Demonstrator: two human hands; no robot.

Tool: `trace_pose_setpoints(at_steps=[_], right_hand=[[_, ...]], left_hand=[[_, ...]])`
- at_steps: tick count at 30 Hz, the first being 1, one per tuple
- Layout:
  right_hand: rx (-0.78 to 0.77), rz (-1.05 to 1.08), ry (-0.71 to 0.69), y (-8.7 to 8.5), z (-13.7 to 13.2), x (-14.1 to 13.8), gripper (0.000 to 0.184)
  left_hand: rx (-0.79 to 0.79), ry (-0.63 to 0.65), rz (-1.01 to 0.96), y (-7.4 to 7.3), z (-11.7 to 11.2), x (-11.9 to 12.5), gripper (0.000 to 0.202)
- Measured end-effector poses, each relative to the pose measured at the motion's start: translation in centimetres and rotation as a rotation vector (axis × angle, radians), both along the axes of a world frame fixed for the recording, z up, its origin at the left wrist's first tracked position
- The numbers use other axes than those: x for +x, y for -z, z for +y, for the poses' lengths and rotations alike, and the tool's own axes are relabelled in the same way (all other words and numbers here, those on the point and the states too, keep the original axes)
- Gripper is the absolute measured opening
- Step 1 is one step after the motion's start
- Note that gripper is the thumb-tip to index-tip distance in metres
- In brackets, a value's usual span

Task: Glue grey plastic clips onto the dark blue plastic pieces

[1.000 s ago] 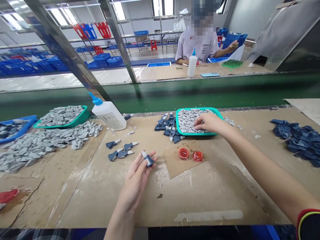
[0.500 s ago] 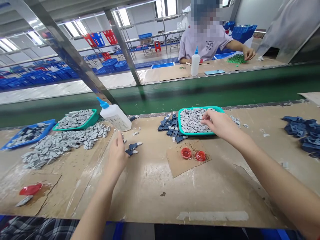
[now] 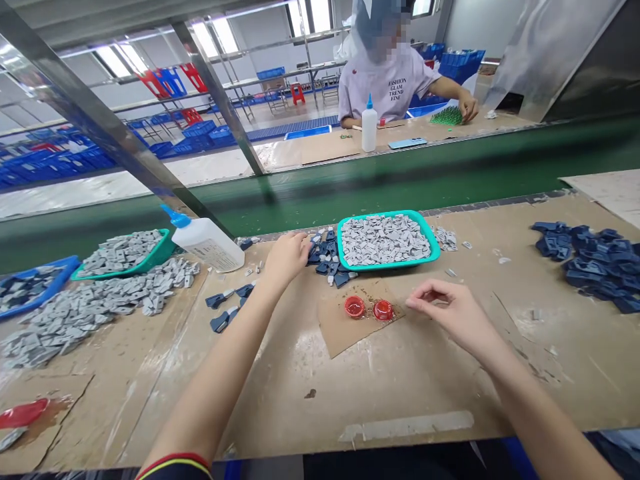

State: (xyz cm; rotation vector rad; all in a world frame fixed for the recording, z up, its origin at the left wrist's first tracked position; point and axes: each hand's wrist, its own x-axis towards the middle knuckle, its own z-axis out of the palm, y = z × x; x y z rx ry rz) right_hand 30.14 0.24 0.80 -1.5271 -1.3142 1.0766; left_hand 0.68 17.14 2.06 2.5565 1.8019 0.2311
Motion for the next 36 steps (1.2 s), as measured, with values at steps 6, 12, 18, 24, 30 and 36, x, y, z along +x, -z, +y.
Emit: trace_pose_setpoints(at_steps=[6, 12, 18, 24, 30, 36], right_hand=[[-0.112, 0.256, 0.023, 2.0, 0.5, -2.0, 0.035], [-0.188, 0.278, 0.04, 2.5, 0.6, -2.4, 0.038], [-0.207, 0.237, 0.004, 2.3, 0.7, -2.8, 0.035], [-0.231, 0.232, 0.027, 2.5, 0.7, -2.4, 0.035], [-0.222, 0.296, 0.033, 1.1, 0.4, -1.9, 0.035], [-0.201, 0.353, 0.005, -1.9, -0.9, -3.0, 0.032]], left_hand=[[-0.096, -0.003, -0.128, -0.1, 1.8, 1.0, 0.024], [-0.161, -0.042, -0.489, -2.1, -3.2, -1.7, 0.036], [-0.289, -0.144, -1.21, -2.6, -9.6, -1.4, 0.035], [-0.287, -0.251, -1.489, -1.6, -13.0, -1.3, 0.036], [-0.304, -0.295, -1.595, -0.4, -15.7, 0.5, 0.035], [-0.346, -0.238, -1.673, 1.2, -18.0, 5.5, 0.026]])
